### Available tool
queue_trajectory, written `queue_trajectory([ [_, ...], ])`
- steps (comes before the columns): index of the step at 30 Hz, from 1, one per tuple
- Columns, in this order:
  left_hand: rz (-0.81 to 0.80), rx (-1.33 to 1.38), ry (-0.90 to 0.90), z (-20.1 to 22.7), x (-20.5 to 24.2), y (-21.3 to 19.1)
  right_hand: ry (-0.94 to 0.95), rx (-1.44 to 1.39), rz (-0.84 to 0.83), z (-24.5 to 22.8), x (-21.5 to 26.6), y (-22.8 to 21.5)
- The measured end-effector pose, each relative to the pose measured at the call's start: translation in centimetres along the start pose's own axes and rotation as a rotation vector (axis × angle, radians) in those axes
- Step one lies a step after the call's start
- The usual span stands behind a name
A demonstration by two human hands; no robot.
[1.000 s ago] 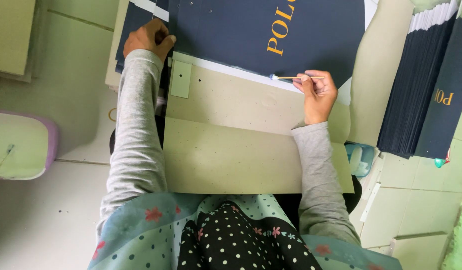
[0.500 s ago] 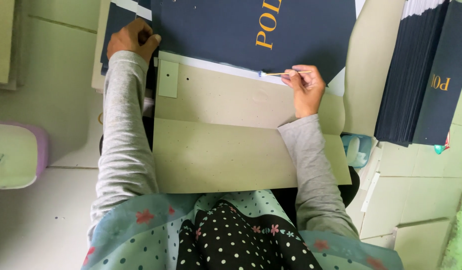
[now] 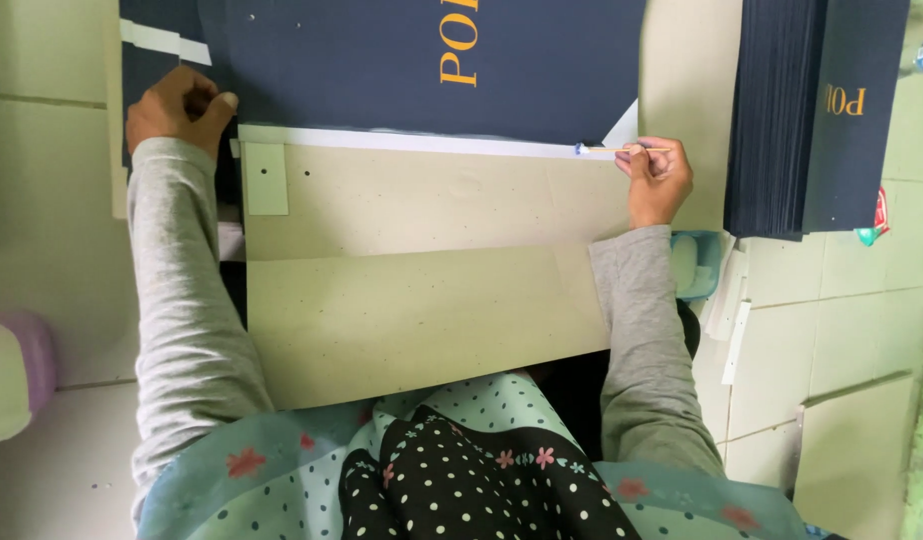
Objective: The person applies glue to the edges of a dark blue paper pouch with a cotton swab, then folds and presses the flaps to seal the pouch. The person repeats this process for multiple pouches, stacking the finished items.
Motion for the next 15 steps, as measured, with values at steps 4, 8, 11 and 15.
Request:
queue_trajectory([
  [4,0.000,0.015,0.035,-0.5,0.0,0.3,-0.028,-0.005,0.026,-1.1,0.0,0.2],
  [8,0.015,0.012,0.062,-0.6,0.0,0.3,0.038,-0.188,-0.060,-1.3,0.9,3.4],
  [11,0.019,-0.001,0.070,-0.6,0.1,0.4,0.086,-0.229,-0.083,0.2,1.0,4.3],
  [15,0.001,-0.005,0.067,-0.6,0.1,0.4,0.102,-0.151,-0.028,0.6,0.8,3.0],
])
Point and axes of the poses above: each hand's wrist, its own x-axis away from the middle knuckle, its own y-axis out of the palm, z = x × y, the point moved 6 cm from there along -x, towards the middle knuckle, and after that the axes turned 1 degree about z, right-handed, at the moved point
